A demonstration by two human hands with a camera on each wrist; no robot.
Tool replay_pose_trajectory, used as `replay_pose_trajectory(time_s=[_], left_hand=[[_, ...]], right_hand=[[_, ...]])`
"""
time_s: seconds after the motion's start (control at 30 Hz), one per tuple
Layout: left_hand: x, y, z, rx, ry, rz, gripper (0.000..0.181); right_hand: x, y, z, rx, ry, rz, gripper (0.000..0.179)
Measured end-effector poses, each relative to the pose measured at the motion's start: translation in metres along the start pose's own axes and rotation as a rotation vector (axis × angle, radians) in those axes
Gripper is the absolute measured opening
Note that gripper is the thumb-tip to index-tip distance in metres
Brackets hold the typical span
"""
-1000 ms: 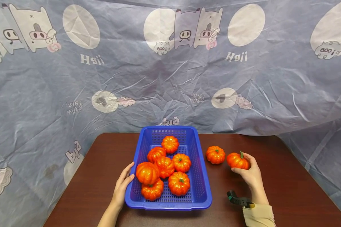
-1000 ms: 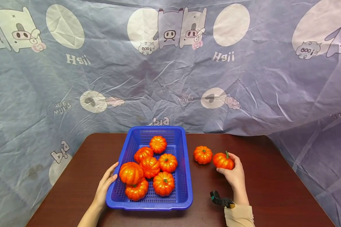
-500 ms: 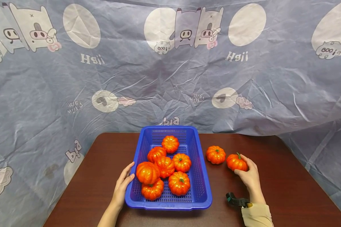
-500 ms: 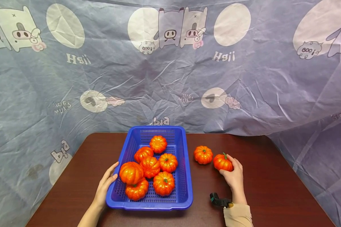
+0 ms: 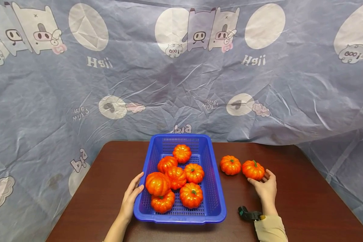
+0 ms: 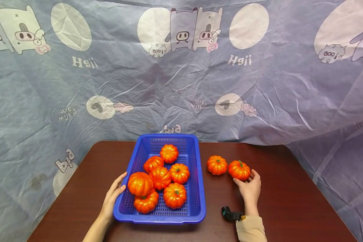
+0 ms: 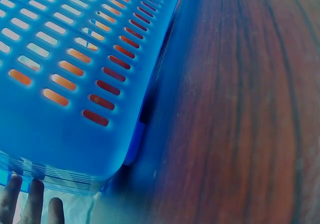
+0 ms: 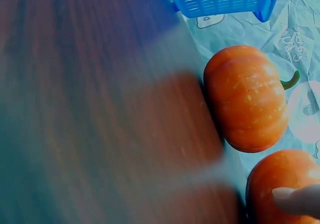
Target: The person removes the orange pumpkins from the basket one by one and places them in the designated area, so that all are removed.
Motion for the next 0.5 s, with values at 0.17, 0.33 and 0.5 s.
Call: replay_pose_trajectory(time_s=[0.17, 0.33, 0.5], left_hand=[[0.0, -0.001, 0.0, -0.002, 0.0, 0.002, 0.045], [-0.001, -0.001, 0.0, 0.001, -0.003, 0.007, 0.044], [-0.001, -0.001, 0.0, 0.003, 0.001, 0.001, 0.045]], right_hand=[[0.006, 0.004, 0.003, 0.051, 0.027, 0.06, 0.091], [0.012, 0.01, 0.007, 0.105, 0.001, 0.075, 0.085], [0.015, 0.014, 0.009, 0.139, -0.032, 0.05, 0.08]])
Point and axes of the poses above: each hand's wrist, its own z-axis towards the middle knuckle, its own y-axis out of the palm, x = y × z, the point moved 1 cm from there along z, towards the middle knuckle, and after that the axes turned 2 degrees about -y, right-handed, at the moved point
